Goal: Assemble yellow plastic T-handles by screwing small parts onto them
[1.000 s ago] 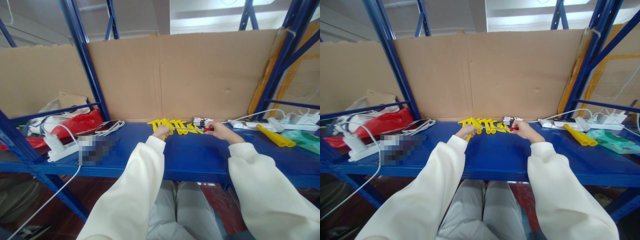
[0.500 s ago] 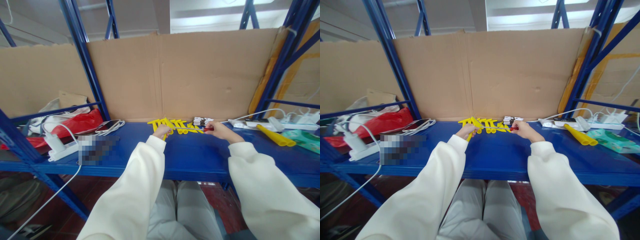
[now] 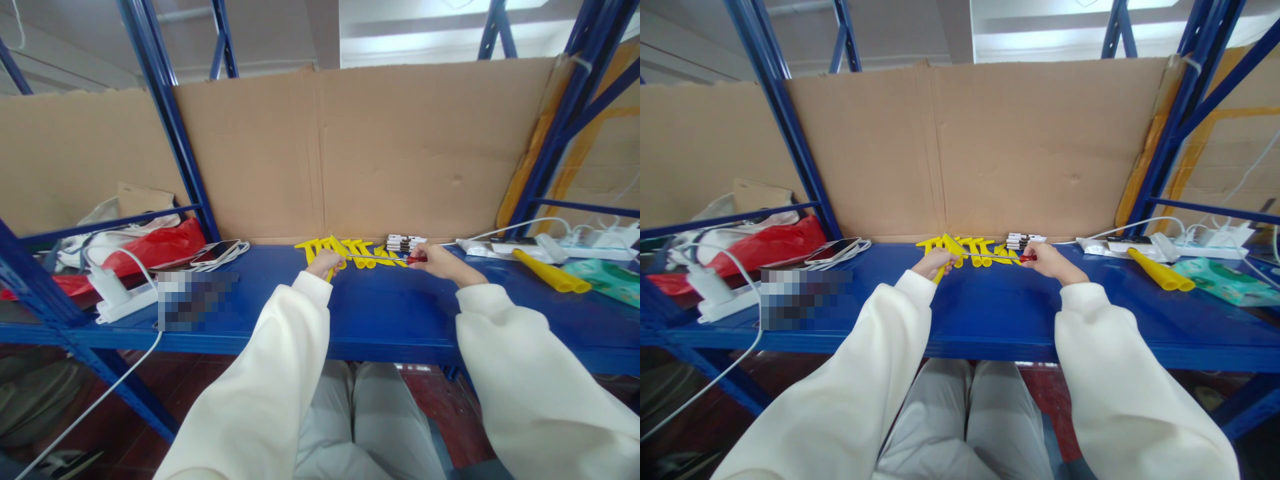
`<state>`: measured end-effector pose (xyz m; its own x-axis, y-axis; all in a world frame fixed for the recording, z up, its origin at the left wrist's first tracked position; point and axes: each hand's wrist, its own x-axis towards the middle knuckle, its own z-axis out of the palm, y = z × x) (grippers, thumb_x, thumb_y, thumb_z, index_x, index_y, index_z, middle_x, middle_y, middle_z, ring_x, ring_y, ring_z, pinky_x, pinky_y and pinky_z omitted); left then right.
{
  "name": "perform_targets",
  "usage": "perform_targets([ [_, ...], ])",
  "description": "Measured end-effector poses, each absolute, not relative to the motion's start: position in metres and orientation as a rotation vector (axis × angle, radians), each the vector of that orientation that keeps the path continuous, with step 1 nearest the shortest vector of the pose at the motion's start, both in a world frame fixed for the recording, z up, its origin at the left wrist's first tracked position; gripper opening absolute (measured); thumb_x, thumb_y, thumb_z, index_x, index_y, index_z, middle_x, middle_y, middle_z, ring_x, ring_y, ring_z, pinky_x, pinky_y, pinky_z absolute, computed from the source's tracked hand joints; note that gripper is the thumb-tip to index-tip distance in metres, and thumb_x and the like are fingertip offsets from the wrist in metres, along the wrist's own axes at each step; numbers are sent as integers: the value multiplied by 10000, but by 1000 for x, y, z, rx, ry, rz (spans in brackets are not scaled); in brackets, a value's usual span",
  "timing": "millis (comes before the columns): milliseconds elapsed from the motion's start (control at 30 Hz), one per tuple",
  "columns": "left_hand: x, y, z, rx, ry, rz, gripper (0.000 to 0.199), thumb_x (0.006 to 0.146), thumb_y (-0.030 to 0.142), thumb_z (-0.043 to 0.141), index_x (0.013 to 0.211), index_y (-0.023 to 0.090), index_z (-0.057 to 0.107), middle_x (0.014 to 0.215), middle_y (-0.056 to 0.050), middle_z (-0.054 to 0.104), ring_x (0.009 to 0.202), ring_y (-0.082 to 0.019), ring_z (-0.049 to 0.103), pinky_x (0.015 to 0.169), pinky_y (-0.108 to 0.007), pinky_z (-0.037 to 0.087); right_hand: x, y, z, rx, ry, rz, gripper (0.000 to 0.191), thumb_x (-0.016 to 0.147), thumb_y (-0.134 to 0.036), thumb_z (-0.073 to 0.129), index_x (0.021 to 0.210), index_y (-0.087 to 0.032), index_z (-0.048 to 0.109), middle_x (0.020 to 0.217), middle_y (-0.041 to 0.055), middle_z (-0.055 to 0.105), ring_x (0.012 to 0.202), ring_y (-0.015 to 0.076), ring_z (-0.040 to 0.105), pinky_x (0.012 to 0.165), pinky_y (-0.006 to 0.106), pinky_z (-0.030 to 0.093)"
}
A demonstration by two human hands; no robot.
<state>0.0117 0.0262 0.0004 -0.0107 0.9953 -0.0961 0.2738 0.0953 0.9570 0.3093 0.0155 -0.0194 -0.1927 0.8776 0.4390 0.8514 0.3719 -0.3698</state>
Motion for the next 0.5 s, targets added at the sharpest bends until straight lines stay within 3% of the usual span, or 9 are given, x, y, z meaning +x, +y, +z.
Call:
perform_targets([
  [200,13,21,2,1326,1444,1003,254,853,-16,628,709,172,538,440,78,417,393,-61,363,464,-201,280,314,20,-23,-1450,-2065,29,152,741,-312,745,741,-233,614,724,39,714,712,224,667,656,320,517],
  [500,14,17,6,1316,1443,997,357,904,-24,561,640,191,457,423,71,412,374,-58,339,439,-209,252,308,16,-20,-1529,-2035,59,140,747,-235,707,723,-235,569,751,44,721,729,219,672,669,314,511],
])
